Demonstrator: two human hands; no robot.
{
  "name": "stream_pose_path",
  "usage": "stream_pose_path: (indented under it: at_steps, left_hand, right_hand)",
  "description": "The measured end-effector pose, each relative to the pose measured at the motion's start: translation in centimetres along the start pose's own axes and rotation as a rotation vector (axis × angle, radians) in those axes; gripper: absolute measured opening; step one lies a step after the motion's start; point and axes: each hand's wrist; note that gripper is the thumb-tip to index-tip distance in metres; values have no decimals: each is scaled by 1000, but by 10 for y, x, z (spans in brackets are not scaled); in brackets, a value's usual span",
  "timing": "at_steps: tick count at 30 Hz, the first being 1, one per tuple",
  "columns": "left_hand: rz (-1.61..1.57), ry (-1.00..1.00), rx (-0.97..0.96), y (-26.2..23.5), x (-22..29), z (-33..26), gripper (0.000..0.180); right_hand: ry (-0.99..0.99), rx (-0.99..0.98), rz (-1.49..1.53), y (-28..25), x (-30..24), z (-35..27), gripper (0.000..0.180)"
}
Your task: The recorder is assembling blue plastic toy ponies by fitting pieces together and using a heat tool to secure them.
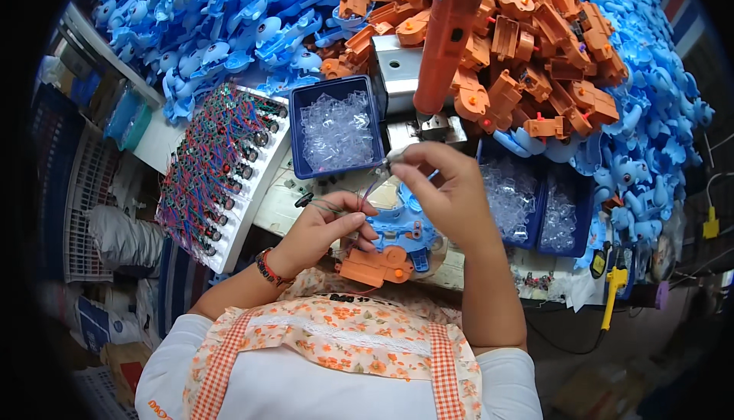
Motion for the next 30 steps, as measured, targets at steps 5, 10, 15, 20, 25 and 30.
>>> stream_pose_path:
  at_steps: [5,10,15,20,25,30]
  left_hand:
    - [25,-9,-9,0,2,-1,24]
    - [46,93,3,0,-4,4,21]
    - [-15,144,66,-10,-11,4,19]
    - [-118,67,-26,-22,-9,3,21]
    - [-242,31,-128,-24,-8,4,23]
    - [-24,-14,-99,-23,-1,-3,26]
  right_hand:
    - [163,-20,135,14,-1,-8,14]
    - [82,-74,127,15,8,-17,11]
    - [112,-214,24,14,-1,-27,16]
    - [-71,-307,-95,12,-11,-35,22]
    - [-220,-393,-427,9,-12,-40,23]
    - [-261,-366,-426,15,-14,-38,16]
Point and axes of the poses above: each hand's wrist, its own z-axis towards the middle knuckle, its own y-axis out of the palm, x = y × z, and after that the axes turned 15 degrees about -y, right-handed
